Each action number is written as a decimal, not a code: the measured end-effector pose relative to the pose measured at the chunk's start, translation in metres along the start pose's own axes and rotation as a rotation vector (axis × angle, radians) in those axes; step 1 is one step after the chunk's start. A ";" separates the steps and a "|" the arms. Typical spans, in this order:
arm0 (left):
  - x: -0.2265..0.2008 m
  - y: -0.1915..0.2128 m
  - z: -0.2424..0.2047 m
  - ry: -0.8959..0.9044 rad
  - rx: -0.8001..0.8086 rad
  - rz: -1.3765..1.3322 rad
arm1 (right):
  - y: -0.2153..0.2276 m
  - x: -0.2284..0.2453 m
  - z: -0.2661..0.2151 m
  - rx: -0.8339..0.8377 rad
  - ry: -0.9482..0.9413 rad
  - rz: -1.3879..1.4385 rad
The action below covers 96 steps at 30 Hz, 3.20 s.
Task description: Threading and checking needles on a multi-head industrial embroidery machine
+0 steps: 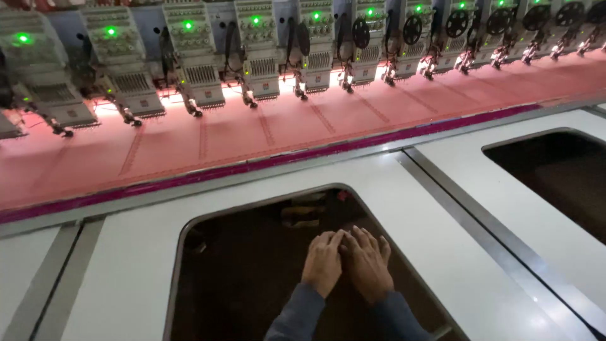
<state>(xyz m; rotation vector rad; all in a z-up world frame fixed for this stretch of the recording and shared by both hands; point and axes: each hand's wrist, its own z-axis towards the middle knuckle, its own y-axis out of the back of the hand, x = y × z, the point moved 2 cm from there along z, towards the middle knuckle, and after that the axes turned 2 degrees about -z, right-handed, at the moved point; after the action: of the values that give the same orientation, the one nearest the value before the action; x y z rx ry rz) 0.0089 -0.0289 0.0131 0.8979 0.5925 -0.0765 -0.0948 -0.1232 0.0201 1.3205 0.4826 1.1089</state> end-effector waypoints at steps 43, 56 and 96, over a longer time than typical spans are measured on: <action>-0.001 -0.220 0.252 0.102 -0.049 0.045 | -0.009 -0.267 0.227 0.026 0.085 0.001; 0.296 -0.055 0.333 0.240 -0.113 0.257 | -0.159 -0.047 0.480 0.010 0.279 0.057; 1.166 -0.200 0.970 0.777 -0.611 0.079 | -0.624 -0.060 1.203 -0.146 0.077 0.304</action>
<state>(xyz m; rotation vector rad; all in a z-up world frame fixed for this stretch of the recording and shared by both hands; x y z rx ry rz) 1.3649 -0.6788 -0.2690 0.3213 1.2175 0.5246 1.0901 -0.7141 -0.2739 1.2514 0.2554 1.4231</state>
